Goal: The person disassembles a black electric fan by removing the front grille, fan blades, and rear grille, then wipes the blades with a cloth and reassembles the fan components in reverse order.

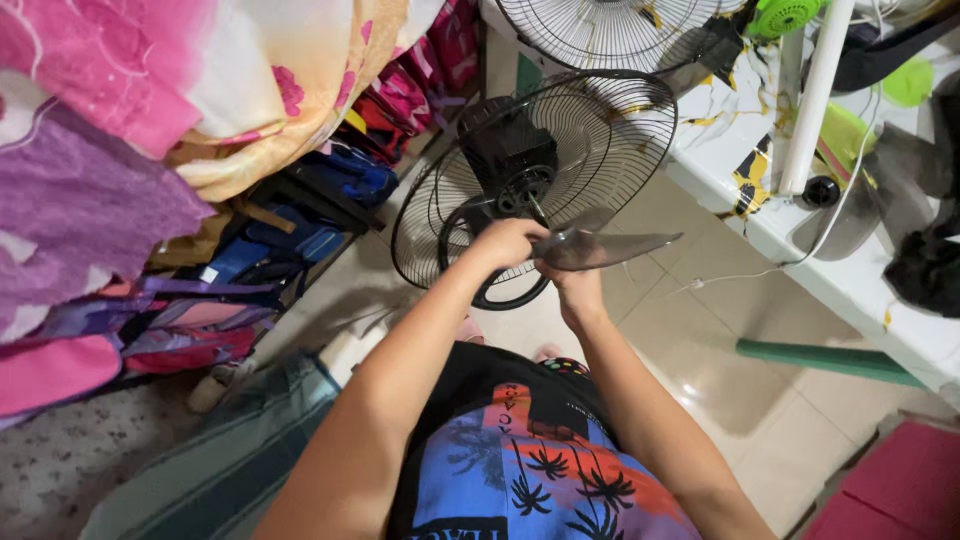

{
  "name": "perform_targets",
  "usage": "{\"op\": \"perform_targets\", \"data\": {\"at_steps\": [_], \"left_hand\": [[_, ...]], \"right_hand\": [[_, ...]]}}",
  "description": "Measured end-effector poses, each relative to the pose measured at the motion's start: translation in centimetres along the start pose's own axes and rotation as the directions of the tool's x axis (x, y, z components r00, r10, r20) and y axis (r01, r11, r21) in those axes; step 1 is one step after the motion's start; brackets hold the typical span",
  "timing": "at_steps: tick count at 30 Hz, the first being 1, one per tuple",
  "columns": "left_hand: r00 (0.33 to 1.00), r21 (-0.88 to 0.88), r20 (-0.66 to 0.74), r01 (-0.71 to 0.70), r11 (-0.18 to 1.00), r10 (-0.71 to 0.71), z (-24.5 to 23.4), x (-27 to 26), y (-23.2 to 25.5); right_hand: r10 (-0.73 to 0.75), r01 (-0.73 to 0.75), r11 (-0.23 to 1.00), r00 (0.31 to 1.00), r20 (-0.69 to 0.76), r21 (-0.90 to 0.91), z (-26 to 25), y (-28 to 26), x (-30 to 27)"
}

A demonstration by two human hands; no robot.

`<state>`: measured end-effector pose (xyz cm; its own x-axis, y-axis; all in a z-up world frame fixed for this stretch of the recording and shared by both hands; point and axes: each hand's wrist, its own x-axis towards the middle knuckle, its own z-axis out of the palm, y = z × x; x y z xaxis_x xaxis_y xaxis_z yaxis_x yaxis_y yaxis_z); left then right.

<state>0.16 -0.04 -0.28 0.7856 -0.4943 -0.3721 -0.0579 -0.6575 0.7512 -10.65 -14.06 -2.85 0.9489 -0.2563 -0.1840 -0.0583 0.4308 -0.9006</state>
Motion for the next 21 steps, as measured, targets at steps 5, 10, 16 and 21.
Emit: {"op": "perform_targets", "data": {"at_steps": [5,10,16,21], "left_hand": [[0.997,-0.08,-0.015,-0.08,0.994,0.079,0.6,0.4,-0.8],[1.0,-0.118,0.002,-0.029,0.993,0.03,-0.2,0.1,-1.4],[0.978,-0.011,-0.107,-0.183,0.983,0.181,-0.6,-0.4,-0.7],[0.979,0.035,-0.123,-0.157,0.987,0.161,-1.0,-0.8,0.3]], "right_hand": [[0.041,-0.043,0.998,0.999,-0.033,-0.049,-0.7,0.3,0.2],[-0.038,0.037,0.999,0.997,0.07,0.02,-0.6,0.4,0.1],[0.015,-0.015,0.997,1.0,0.0,-0.07,-0.4,-0.1,1.0],[-0.03,0.024,0.981,0.999,-0.026,-0.191,0.1,-1.0,1.4]]}}
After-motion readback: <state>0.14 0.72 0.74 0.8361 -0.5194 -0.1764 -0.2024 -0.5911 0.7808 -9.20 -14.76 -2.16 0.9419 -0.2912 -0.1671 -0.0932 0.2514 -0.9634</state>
